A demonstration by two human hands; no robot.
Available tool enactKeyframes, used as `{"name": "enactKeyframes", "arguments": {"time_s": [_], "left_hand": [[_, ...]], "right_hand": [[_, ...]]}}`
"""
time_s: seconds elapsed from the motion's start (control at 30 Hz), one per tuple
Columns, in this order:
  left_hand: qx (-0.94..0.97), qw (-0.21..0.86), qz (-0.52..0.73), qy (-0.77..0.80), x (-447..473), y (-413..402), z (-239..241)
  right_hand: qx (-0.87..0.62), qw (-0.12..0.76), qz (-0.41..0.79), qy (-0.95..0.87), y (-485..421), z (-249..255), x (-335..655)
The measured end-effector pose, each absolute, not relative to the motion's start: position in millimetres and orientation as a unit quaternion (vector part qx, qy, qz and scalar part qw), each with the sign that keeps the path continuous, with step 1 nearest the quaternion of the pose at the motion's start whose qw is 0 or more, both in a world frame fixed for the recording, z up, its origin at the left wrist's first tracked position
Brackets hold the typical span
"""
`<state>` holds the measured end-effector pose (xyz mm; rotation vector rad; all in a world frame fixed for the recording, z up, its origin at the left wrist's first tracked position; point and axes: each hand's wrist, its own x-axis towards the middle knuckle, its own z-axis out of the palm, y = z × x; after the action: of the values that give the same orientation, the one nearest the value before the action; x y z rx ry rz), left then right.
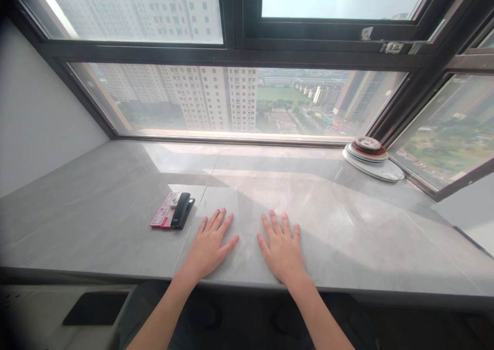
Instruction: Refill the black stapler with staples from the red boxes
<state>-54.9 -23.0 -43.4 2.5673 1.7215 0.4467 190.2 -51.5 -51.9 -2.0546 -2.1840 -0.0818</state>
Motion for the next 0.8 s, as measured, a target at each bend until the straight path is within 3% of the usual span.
{"name": "enactKeyframes", "arguments": {"time_s": [0.8], "left_hand": [[0.821, 0.016, 0.147, 0.551, -55.1, -23.6, -40.4]], "right_hand": [[-0.684, 0.069, -0.034, -0.725, -51.5, -52.6, 189.1]]}}
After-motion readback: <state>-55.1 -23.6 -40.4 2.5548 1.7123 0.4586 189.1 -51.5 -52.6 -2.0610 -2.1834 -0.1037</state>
